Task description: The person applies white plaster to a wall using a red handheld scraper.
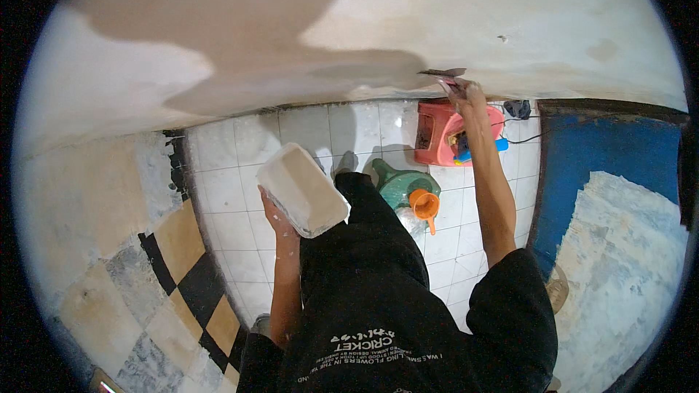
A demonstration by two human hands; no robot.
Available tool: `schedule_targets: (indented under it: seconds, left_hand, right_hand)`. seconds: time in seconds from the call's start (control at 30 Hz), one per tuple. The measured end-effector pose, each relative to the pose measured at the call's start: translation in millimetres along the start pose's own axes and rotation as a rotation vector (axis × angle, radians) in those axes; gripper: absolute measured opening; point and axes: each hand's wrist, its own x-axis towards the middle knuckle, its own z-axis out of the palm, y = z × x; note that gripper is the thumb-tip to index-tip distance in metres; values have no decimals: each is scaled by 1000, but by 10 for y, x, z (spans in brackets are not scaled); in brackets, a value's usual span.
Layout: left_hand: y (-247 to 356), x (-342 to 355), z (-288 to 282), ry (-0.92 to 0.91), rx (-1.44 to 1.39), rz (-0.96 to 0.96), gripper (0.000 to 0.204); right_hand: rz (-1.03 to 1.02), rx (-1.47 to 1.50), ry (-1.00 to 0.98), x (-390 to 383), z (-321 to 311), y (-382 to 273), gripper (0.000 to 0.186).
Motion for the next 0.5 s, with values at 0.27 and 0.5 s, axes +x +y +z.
schedule_targets:
  seconds: [0.27, 0.5]
  left_hand:
    - [-168, 116, -35, -108, -35, -42, 58]
    - [-28, 5, 136, -352, -32, -101, 58]
  right_hand:
    - [-154, -366, 123, -2180, -177, -396, 20]
    - [-334, -373, 191, -3450, 503, -122, 24]
